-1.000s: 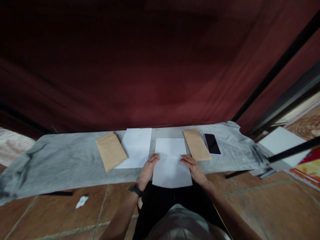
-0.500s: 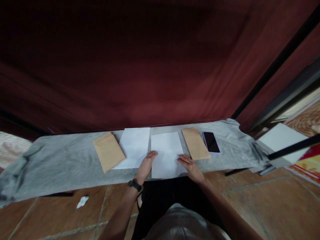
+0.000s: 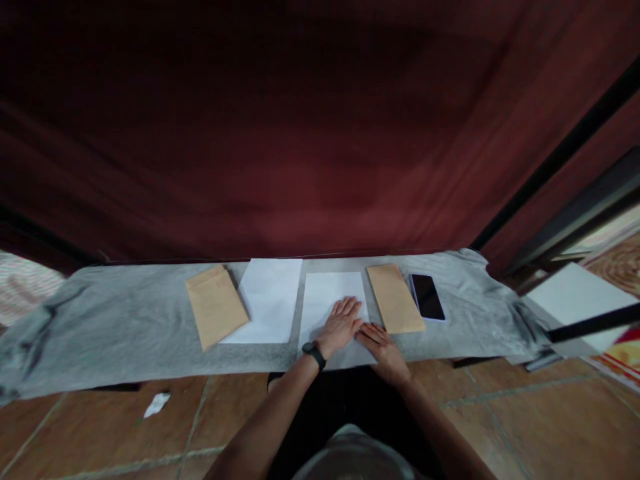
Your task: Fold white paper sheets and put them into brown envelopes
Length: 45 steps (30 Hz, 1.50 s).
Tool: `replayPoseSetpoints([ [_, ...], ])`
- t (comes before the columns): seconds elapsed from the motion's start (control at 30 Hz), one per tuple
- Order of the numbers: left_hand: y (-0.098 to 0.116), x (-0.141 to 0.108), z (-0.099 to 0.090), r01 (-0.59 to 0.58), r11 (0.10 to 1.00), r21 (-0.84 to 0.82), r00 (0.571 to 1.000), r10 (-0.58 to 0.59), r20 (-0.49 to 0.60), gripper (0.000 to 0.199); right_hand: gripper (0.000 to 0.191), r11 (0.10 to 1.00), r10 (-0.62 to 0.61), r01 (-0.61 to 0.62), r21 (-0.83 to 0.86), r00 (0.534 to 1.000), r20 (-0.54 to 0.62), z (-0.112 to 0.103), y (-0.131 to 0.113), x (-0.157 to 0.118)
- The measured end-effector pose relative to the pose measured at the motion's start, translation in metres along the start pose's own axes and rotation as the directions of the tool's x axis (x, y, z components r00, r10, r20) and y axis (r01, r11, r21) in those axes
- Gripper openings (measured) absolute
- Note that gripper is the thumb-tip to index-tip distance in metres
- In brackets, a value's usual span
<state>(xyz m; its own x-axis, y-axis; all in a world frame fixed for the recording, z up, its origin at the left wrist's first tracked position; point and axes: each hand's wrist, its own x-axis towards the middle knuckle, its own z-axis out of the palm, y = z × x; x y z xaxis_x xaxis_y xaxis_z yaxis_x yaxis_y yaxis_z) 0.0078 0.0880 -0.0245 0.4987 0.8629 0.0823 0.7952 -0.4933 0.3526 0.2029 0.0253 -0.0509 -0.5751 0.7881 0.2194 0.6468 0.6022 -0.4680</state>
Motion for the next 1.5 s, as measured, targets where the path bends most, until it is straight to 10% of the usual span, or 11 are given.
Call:
replayPoseSetpoints([
  [0.47, -0.103, 0.041, -0.016, 0.342, 0.939, -0.04, 0.91, -0.342, -0.233, 0.059, 0.084, 0.999, -0.015, 0.015, 0.034, 1.0, -0.011, -0.001, 0.003, -0.002],
  [0.87, -0.038, 0.051, 0.013, 0.12, 0.991, 0.066, 0.981, -0.109, -0.159, 0.054, 0.075, 1.0, -0.001, 0.001, 0.027, 1.0, 0.002, -0.004, 0.0, 0.001],
  [1.07, -0.066, -0.007, -0.007, 0.185, 0.983, 0.008, 0.97, -0.181, -0.163, 0.053, 0.073, 0.999, -0.013, 0.014, 0.032, 0.999, -0.04, 0.0, 0.003, 0.0],
  [1.3, -0.04, -0.122, -0.029, -0.118, 0.991, -0.058, 0.988, 0.123, 0.097, 0.076, 0.069, 0.999, -0.018, 0.02, 0.042, 0.998, -0.053, 0.001, 0.006, -0.003],
  [1.5, -0.049, -0.14, -0.036, -0.045, 0.992, -0.118, 0.999, 0.043, -0.014, 0.052, 0.054, 0.993, -0.026, 0.036, 0.112, 0.996, -0.09, -0.002, 0.005, -0.004],
])
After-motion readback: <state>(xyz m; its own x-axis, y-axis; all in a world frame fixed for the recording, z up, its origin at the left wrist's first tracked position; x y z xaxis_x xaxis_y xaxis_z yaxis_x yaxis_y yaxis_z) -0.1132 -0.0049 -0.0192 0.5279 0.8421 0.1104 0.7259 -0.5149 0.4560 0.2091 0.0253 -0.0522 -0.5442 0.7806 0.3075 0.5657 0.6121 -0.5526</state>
